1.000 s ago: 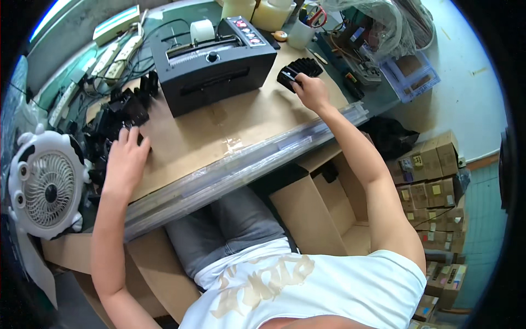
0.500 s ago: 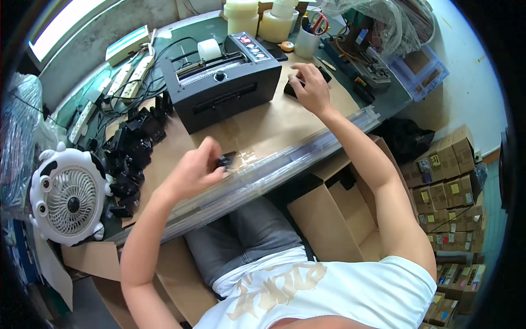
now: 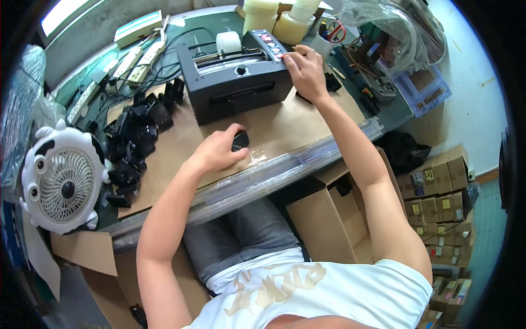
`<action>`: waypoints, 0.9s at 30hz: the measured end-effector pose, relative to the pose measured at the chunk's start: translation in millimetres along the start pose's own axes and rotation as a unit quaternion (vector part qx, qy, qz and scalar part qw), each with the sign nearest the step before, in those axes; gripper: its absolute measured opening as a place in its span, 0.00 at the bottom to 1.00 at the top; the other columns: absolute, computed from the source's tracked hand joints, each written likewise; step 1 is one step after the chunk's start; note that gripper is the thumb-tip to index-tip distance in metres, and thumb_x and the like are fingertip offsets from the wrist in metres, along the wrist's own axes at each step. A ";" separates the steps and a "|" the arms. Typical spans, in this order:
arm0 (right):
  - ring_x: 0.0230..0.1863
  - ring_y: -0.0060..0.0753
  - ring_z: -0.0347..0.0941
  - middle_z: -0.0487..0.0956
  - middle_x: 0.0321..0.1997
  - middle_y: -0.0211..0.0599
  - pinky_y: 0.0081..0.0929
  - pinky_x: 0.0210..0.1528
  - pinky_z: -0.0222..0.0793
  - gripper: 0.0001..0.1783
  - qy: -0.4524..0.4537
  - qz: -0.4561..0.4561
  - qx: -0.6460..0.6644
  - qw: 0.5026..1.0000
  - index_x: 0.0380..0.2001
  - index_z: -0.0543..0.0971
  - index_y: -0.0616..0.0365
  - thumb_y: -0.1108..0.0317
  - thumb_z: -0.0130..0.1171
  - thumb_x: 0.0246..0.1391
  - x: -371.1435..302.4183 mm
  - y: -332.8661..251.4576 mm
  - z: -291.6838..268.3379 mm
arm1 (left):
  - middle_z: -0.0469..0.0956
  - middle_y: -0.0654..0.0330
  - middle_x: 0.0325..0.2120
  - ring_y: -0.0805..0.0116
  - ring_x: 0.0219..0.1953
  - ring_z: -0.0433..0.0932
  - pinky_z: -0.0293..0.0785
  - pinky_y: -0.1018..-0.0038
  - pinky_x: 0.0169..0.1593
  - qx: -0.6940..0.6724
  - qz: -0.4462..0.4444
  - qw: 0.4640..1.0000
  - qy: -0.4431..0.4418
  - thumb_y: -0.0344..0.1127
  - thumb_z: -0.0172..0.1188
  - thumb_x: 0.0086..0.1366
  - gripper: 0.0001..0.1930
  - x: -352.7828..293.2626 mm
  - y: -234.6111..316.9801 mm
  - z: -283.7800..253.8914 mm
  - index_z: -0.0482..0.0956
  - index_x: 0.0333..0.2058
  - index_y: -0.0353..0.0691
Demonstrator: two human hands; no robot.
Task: Manually inspecting and assembling small electronic parts at a workstation.
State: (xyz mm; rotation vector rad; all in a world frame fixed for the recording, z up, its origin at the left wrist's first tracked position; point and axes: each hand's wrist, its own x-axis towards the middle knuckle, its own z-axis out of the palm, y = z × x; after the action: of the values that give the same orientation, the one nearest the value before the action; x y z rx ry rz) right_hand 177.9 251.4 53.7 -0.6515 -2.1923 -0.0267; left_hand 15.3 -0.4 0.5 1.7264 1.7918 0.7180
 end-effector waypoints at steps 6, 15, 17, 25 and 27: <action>0.21 0.21 0.61 0.70 0.22 0.26 0.17 0.25 0.57 0.15 -0.016 0.196 0.271 0.942 0.30 0.80 0.60 0.59 0.56 0.62 -40.6 -53.4 -24.0 | 0.79 0.54 0.36 0.64 0.36 0.80 0.78 0.71 0.41 -0.216 -0.025 0.973 0.074 0.31 0.59 0.57 0.23 5.4 -10.2 8.5 0.71 0.51 0.31; 0.16 0.12 0.55 0.67 0.17 0.22 0.11 0.18 0.47 0.11 -0.191 0.461 0.596 0.629 0.31 0.79 0.60 0.63 0.57 0.61 -45.9 -77.1 11.1 | 0.76 0.47 0.41 0.63 0.39 0.81 0.82 0.75 0.43 -0.542 -0.096 0.835 0.004 0.32 0.59 0.63 0.21 -0.3 0.9 -0.1 0.68 0.51 0.28; 0.17 0.12 0.55 0.68 0.18 0.23 0.11 0.18 0.47 0.09 -0.190 0.434 0.629 0.617 0.32 0.79 0.61 0.65 0.58 0.60 -48.0 -73.6 15.3 | 0.76 0.47 0.41 0.63 0.40 0.82 0.83 0.75 0.44 -0.584 -0.111 0.803 0.024 0.32 0.59 0.65 0.20 0.0 0.3 0.7 0.68 0.52 0.29; 0.22 0.11 0.61 0.70 0.22 0.22 0.08 0.24 0.53 0.06 -0.225 0.343 0.671 0.618 0.29 0.80 0.59 0.68 0.62 0.57 -73.4 -77.5 17.0 | 0.78 0.48 0.38 0.69 0.32 0.79 0.78 0.83 0.34 -0.655 -0.154 0.739 0.021 0.41 0.52 0.71 0.18 5.2 -0.9 -4.3 0.71 0.49 0.31; 0.24 0.12 0.62 0.71 0.23 0.23 0.08 0.26 0.56 0.06 -0.232 0.312 0.643 0.660 0.28 0.81 0.60 0.70 0.62 0.56 -71.4 -85.7 16.2 | 0.79 0.49 0.37 0.71 0.30 0.79 0.77 0.84 0.32 -0.673 -0.120 0.729 -0.001 0.45 0.49 0.73 0.19 6.7 -5.1 -3.2 0.71 0.50 0.32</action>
State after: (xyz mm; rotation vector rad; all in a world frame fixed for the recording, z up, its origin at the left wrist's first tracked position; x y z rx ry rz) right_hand 164.1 149.3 7.9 -0.4912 -1.6343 2.0330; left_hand 9.2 6.1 -0.9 0.4626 0.8649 1.3778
